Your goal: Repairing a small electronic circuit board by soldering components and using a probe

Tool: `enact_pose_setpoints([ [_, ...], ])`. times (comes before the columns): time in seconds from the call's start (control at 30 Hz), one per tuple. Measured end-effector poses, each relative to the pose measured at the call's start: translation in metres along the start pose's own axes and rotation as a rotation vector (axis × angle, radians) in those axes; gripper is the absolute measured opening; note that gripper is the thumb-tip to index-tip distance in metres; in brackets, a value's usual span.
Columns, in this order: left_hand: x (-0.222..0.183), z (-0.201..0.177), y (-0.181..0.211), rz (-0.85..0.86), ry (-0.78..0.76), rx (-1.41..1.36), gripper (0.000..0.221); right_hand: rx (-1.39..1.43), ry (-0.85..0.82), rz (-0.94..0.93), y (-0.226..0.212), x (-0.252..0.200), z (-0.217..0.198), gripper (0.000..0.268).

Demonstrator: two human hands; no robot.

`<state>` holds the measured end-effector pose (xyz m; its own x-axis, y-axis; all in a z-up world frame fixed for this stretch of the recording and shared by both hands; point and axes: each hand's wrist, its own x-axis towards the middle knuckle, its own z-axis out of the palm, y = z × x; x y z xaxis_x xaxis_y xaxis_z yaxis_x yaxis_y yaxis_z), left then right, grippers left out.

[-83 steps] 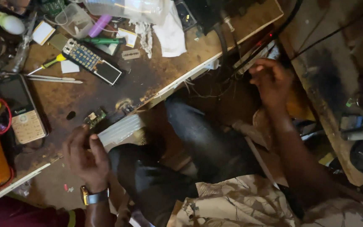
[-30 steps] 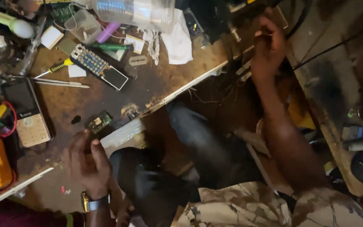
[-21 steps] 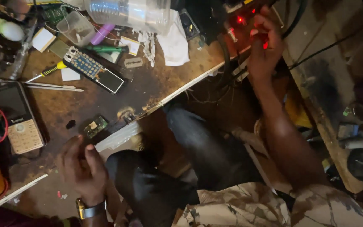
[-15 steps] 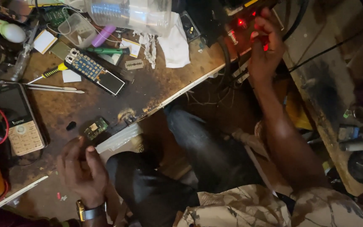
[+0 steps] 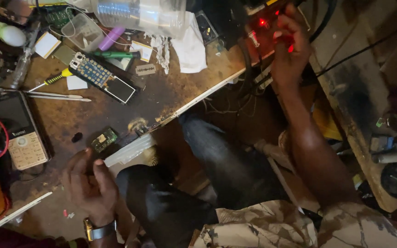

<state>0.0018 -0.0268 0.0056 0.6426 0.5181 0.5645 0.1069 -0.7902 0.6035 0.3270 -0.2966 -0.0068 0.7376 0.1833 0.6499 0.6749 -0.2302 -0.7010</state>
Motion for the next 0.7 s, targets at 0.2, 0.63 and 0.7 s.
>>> enact_pose_setpoints([
  [0.2, 0.002, -0.001, 0.0, 0.025, 0.003, 0.001, 0.021, 0.036, 0.121, -0.071, -0.009, 0.003, 0.005, 0.019],
  [0.63, 0.001, 0.001, -0.001, 0.018, 0.009, -0.035, 0.02, 0.016, 0.059, -0.174, -0.022, 0.004, 0.011, 0.018],
  [0.7, 0.002, 0.001, 0.0, 0.025, 0.004, -0.019, 0.019, 0.004, 0.024, -0.106, -0.025, 0.002, 0.01, 0.018],
])
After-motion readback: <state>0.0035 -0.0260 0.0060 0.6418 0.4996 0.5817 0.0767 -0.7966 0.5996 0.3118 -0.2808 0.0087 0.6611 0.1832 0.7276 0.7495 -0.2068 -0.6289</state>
